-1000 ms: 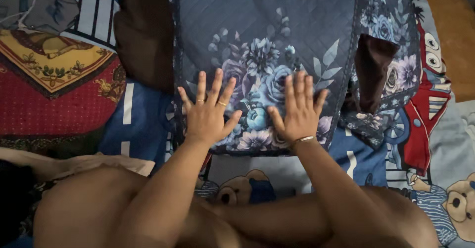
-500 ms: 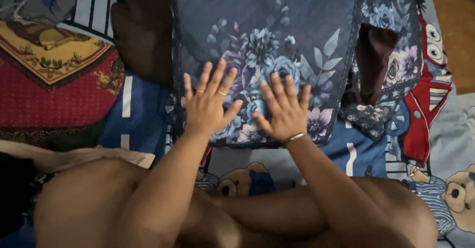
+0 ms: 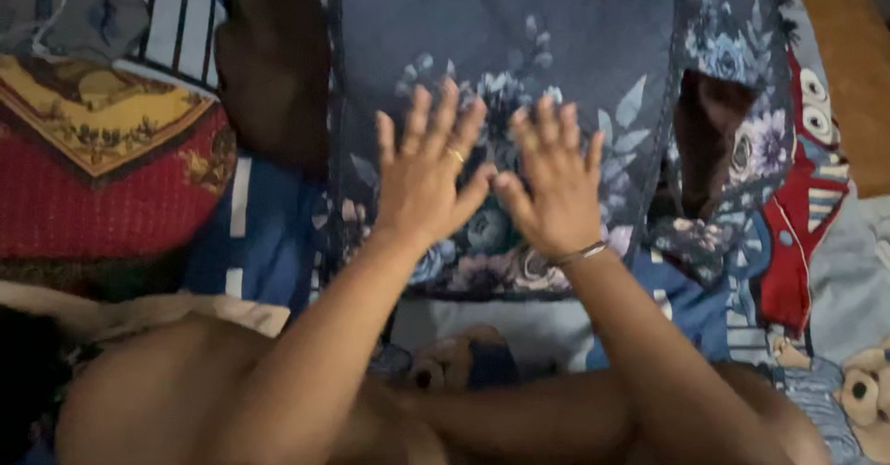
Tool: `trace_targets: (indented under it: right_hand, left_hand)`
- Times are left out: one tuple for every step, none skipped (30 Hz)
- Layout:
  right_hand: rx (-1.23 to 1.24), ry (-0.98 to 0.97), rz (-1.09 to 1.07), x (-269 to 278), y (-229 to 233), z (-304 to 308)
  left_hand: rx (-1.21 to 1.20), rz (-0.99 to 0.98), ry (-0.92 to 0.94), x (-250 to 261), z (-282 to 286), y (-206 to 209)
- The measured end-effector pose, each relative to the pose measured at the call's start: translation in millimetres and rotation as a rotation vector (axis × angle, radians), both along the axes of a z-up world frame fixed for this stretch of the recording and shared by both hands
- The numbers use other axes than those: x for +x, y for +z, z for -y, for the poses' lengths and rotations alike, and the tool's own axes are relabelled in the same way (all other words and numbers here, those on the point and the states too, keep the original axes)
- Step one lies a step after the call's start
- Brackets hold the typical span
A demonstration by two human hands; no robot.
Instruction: The person measures a brown pillow with a white measuring tape, then places a floral-patterned pillow on top and smooths it. The person flips the pillow to show the brown side and continues to smooth and adjust both sides.
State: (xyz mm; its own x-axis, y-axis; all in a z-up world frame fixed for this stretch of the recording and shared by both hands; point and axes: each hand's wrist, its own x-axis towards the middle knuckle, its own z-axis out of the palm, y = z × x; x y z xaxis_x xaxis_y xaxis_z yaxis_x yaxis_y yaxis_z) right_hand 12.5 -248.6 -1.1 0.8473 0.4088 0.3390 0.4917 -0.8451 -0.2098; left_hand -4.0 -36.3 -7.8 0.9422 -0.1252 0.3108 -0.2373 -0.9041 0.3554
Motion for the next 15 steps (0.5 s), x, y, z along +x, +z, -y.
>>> trace_targets:
  right_hand:
    - [-0.094, -0.005, -0.016, 0.9, -1.0, -5.5]
    - [-0.188, -0.01, -0.032, 3.8, -1.9, -8.0]
    - [-0.173, -0.016, -0.02, 6.3, -2.4, -5.8]
    - [-0.157, -0.021, -0.007, 9.2, -3.1, -2.0]
    - [-0.139, -0.025, 0.007, 14.8, -3.0, 2.8]
    - [-0.133, -0.091, -0.005, 21.2, -1.7, 9.5]
    - [-0.127, -0.155, -0.018, 27.9, 0.8, 17.3]
    - [-0.12, -0.218, -0.031, 33.2, 3.0, 23.8]
    - [-0.112, -0.218, -0.003, 38.1, 5.3, 28.6]
    - [-0.104, -0.217, 0.025, 41.0, 7.8, 32.7]
    - [-0.098, -0.219, 0.051, 41.7, 9.6, 35.1]
    - [-0.067, -0.233, 0.067, 41.9, 11.1, 35.3]
    - [-0.035, -0.249, 0.084, 41.1, 12.5, 33.0]
    - [-0.002, -0.264, 0.101, 40.6, 13.6, 28.7]
    - [-0.01, -0.212, 0.117, 39.7, 14.6, 23.6]
  left_hand:
    - [0.003, -0.051, -0.065, -0.3, 3.2, -0.1]
    - [-0.002, -0.058, -0.058, 0.9, 3.9, -1.8]
    - [-0.009, -0.067, -0.053, 1.8, 3.4, -5.3]
    - [-0.017, -0.076, -0.047, 4.3, 1.8, -9.6]
    - [-0.022, -0.081, -0.026, 9.3, -2.3, -13.7]
    - [-0.028, -0.085, -0.004, 14.6, -7.7, -17.5]
    - [-0.033, -0.091, 0.019, 18.5, -13.6, -20.8]
    - [-0.039, -0.106, 0.072, 22.1, -20.8, -22.9]
    - [-0.044, -0.112, 0.122, 28.9, -28.5, -22.7]
    - [-0.05, -0.117, 0.172, 34.8, -35.6, -21.1]
    - [-0.074, -0.064, 0.221, 38.0, -41.0, -19.1]
    - [-0.099, -0.011, 0.27, 40.1, -44.0, -16.0]
    - [-0.123, 0.044, 0.317, 42.5, -44.4, -11.5]
    - [-0.12, 0.072, 0.283, 43.9, -42.1, -6.7]
    - [-0.116, 0.096, 0.249, 42.9, -37.7, -2.4]
